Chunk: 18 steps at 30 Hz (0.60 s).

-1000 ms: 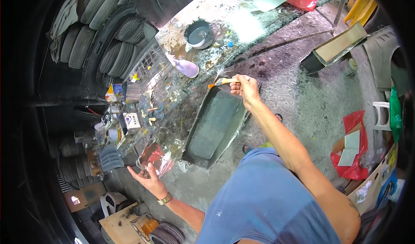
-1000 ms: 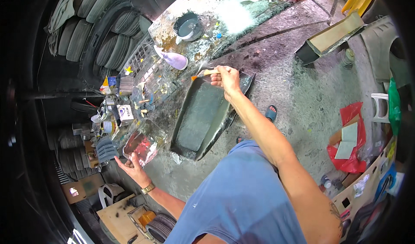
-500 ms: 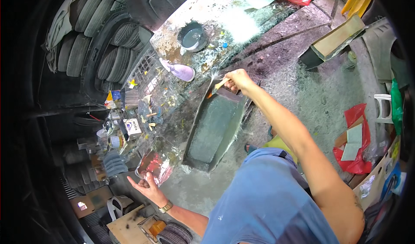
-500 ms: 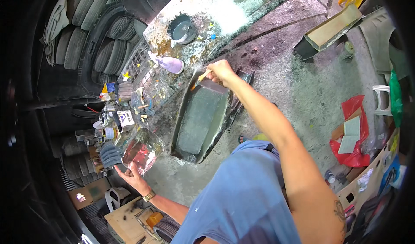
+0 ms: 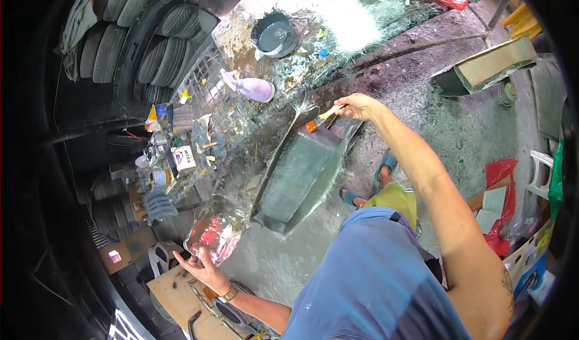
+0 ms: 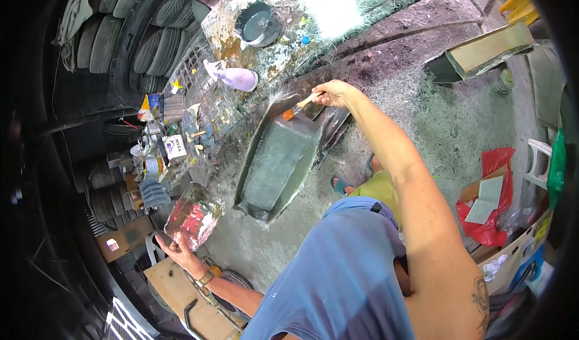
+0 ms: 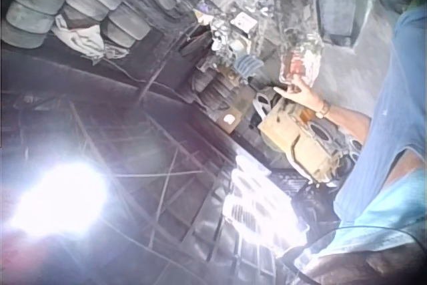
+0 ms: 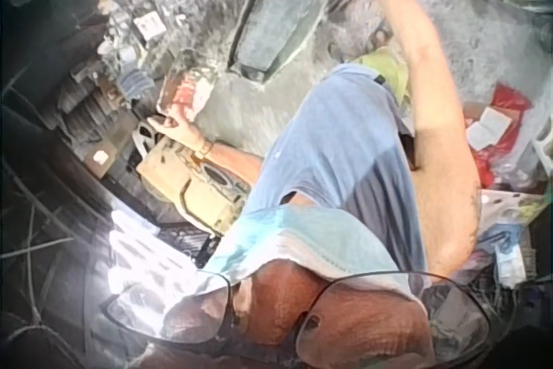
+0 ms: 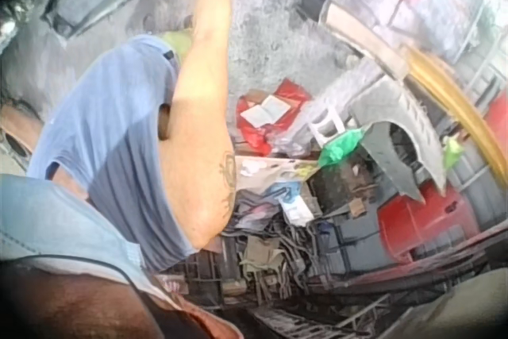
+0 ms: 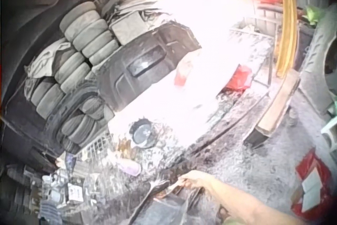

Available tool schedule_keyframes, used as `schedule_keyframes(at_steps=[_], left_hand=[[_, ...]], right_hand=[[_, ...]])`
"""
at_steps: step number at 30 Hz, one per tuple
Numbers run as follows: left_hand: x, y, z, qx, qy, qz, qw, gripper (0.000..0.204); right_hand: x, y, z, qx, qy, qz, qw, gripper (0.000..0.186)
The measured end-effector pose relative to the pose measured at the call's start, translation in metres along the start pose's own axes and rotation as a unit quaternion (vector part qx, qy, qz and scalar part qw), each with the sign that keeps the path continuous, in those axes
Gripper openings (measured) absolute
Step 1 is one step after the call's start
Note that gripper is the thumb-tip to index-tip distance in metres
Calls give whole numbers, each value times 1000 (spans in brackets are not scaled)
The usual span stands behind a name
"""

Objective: The person paints a long, curved car part with green paint using a brush. They repeatedly dip the brush into a paint can held in the left hand to reload the bristles. The person works in a cluttered garage, moving around the part to cover different sections.

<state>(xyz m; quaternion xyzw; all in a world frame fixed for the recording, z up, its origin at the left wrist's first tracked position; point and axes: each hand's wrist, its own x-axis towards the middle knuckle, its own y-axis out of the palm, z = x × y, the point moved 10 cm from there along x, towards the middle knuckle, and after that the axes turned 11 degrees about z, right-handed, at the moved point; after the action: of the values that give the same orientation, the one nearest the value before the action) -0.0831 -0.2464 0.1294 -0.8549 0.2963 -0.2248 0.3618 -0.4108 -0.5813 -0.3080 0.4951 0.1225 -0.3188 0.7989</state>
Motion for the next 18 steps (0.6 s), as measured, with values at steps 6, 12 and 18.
schedule_keyframes(at_steps=[6, 12, 18], left_hand=[[-12, 2, -23, 39, -10, -16, 999, 71], [-19, 6, -28, 35, -37, -27, 998, 70], [-18, 15, -44, 49, -34, -18, 998, 69]], right_hand=[[-101, 44, 94, -248, -185, 43, 950, 21], [-75, 86, 70, -203, -202, 138, 948, 23], [-28, 58, 36, 10, -205, 104, 973, 21]])
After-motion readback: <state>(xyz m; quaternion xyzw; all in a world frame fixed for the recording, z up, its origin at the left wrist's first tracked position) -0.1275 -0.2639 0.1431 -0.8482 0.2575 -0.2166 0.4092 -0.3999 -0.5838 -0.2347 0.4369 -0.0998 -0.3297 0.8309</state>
